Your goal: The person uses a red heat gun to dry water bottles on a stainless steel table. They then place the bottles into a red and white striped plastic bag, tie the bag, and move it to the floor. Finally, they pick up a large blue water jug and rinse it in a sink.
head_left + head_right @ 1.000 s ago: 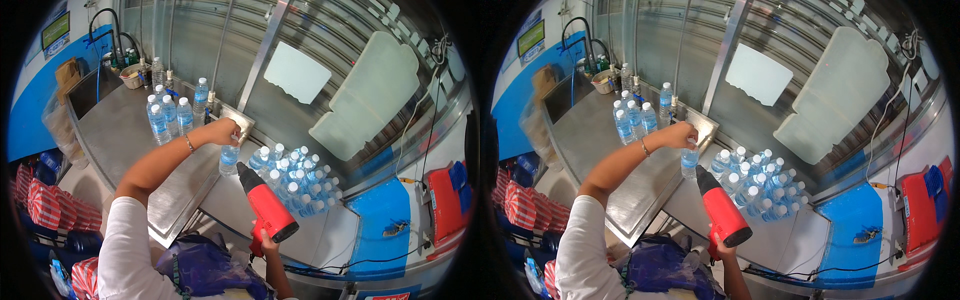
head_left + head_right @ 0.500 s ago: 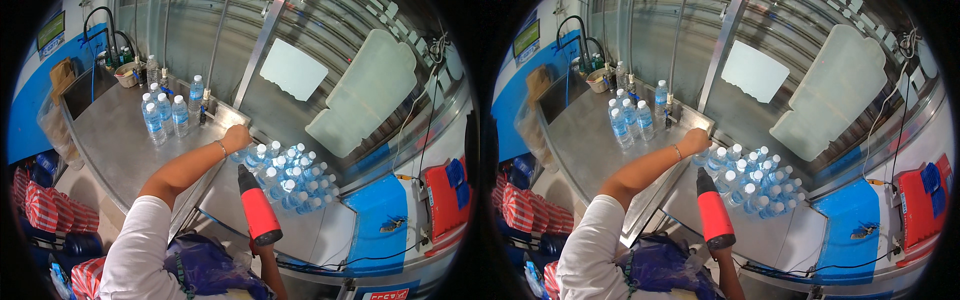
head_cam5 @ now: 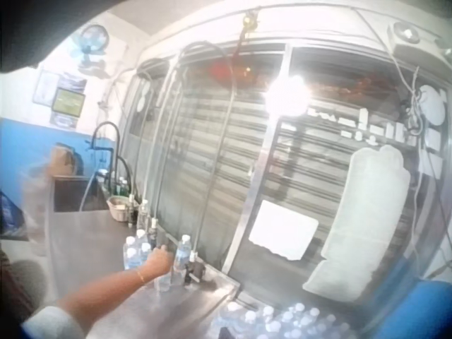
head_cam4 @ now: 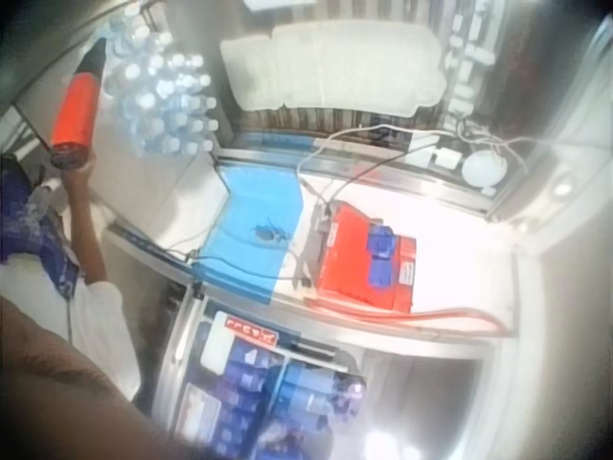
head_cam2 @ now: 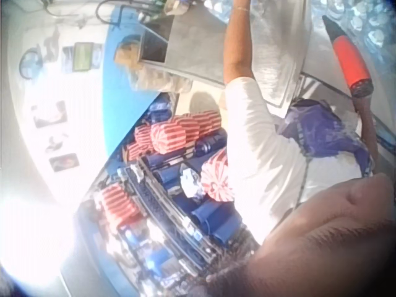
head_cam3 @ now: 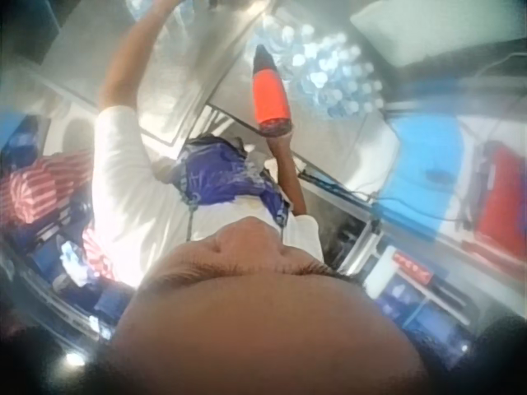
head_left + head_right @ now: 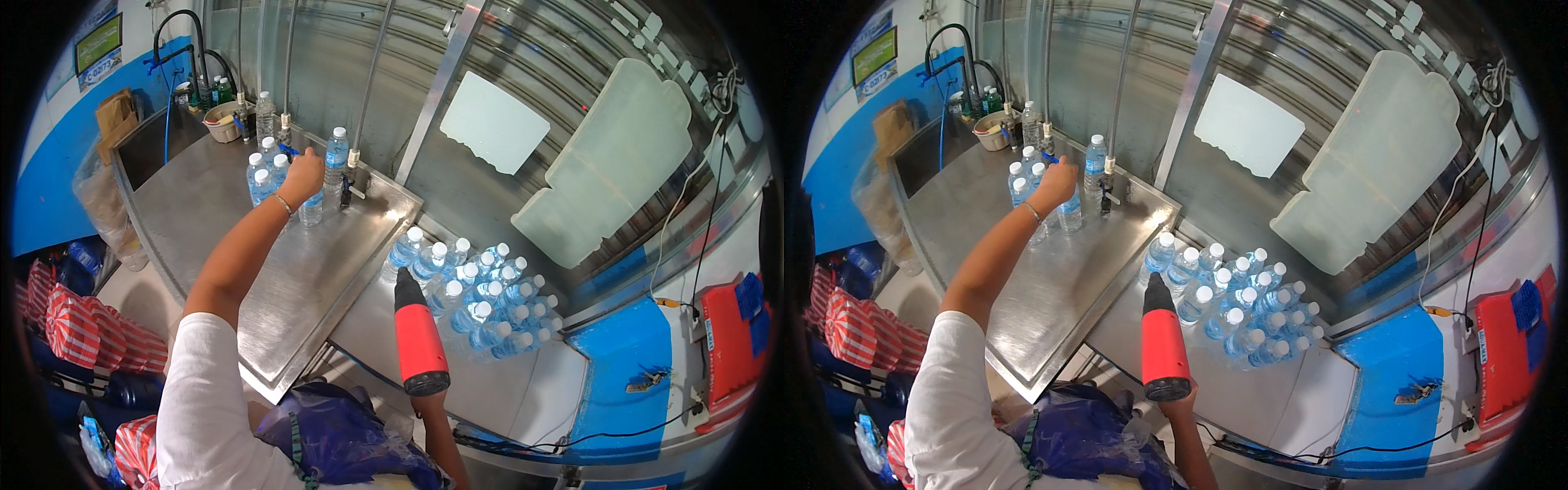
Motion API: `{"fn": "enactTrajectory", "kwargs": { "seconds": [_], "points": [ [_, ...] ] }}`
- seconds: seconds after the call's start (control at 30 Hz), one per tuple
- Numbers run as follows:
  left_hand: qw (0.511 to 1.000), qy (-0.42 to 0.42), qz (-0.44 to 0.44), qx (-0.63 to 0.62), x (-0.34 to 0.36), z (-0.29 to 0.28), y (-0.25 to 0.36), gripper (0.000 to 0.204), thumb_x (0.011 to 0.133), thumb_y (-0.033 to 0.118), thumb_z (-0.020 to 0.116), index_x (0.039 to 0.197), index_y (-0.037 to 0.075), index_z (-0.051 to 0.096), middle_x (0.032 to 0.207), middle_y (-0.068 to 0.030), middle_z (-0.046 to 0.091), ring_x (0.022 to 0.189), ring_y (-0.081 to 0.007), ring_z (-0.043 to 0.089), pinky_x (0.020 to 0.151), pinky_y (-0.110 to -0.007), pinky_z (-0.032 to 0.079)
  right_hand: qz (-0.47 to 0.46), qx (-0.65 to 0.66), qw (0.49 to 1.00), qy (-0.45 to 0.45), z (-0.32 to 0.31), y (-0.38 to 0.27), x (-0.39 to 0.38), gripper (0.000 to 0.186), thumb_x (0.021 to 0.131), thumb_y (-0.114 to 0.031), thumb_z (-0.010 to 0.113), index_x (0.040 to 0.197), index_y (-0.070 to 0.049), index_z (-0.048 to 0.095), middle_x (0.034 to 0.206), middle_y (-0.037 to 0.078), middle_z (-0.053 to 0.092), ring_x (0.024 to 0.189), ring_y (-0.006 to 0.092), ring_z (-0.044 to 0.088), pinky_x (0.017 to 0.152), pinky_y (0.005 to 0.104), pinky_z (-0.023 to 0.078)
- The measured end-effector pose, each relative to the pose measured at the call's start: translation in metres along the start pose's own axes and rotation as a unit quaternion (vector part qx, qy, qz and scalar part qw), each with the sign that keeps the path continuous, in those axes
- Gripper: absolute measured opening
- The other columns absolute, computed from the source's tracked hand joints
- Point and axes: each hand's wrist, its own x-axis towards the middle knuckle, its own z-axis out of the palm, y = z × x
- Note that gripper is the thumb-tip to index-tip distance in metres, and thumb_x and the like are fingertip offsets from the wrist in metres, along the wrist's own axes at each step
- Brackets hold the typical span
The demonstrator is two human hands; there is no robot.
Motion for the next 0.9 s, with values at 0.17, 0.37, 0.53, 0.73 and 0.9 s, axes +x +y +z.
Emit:
{"fn": "enactTrajectory", "kwargs": {
  "seconds": [0.17, 0.37, 0.53, 0.73, 0.9],
  "points": [
    [0.984, -0.009, 0.159, -0.085, -0.022, -0.015, 0.013, 0.023, 0.07, 0.0, 0.062, 0.089, 0.01, 0.073, 0.095, -0.0159, 0.065, 0.093, -0.0337, 0.064, 0.082, -0.042, 0.052, 0.023, -0.001, 0.993, -0.113, 0.012, 0.014, 0.003, 0.033, 0.086, -0.01, 0.057, 0.119, -0.005, 0.059, 0.106, 0.013, 0.066, 0.092, 0.0217, 0.065, 0.081, 0.0366, 0.05],
    [0.893, -0.098, 0.355, -0.257, -0.041, -0.045, 0.056, 0.027, 0.065, -0.001, 0.071, 0.089, 0.011, 0.072, 0.097, -0.0123, 0.063, 0.097, -0.0321, 0.061, 0.085, -0.039, 0.049, -0.012, 0.158, 0.986, -0.061, 0.003, -0.007, 0.006, 0.031, 0.091, -0.011, 0.055, 0.117, 0.005, 0.056, 0.101, 0.014, 0.066, 0.086, 0.0212, 0.064, 0.077, 0.0333, 0.051],
    [0.865, -0.161, 0.369, -0.3, -0.055, -0.047, 0.108, 0.024, 0.066, 0.011, 0.077, 0.09, 0.01, 0.073, 0.095, -0.0131, 0.062, 0.096, -0.031, 0.06, 0.085, -0.039, 0.048, 0.053, 0.157, 0.984, -0.069, -0.035, -0.022, -0.014, 0.038, 0.089, -0.019, 0.058, 0.117, 0.005, 0.056, 0.104, 0.014, 0.065, 0.082, 0.021, 0.063, 0.075, 0.0341, 0.051],
    [0.897, -0.092, 0.338, -0.268, -0.072, -0.031, 0.167, 0.029, 0.073, 0.027, 0.074, 0.084, 0.001, 0.071, 0.082, -0.0193, 0.068, 0.08, -0.0368, 0.067, 0.075, -0.042, 0.054, 0.109, 0.112, 0.988, 0.001, -0.048, -0.001, -0.046, 0.042, 0.084, -0.024, 0.063, 0.116, 0.003, 0.057, 0.102, 0.013, 0.065, 0.079, 0.0207, 0.063, 0.074, 0.0337, 0.051],
    [0.953, -0.073, 0.232, -0.181, -0.084, -0.014, 0.209, 0.032, 0.079, 0.03, 0.068, 0.081, -0.002, 0.069, 0.084, -0.0218, 0.067, 0.083, -0.0361, 0.067, 0.077, -0.044, 0.053, 0.155, 0.072, 0.984, -0.041, -0.045, 0.011, -0.053, 0.04, 0.084, -0.023, 0.063, 0.117, -0.001, 0.058, 0.101, 0.01, 0.065, 0.082, 0.0218, 0.063, 0.076, 0.0361, 0.051]
  ]
}}
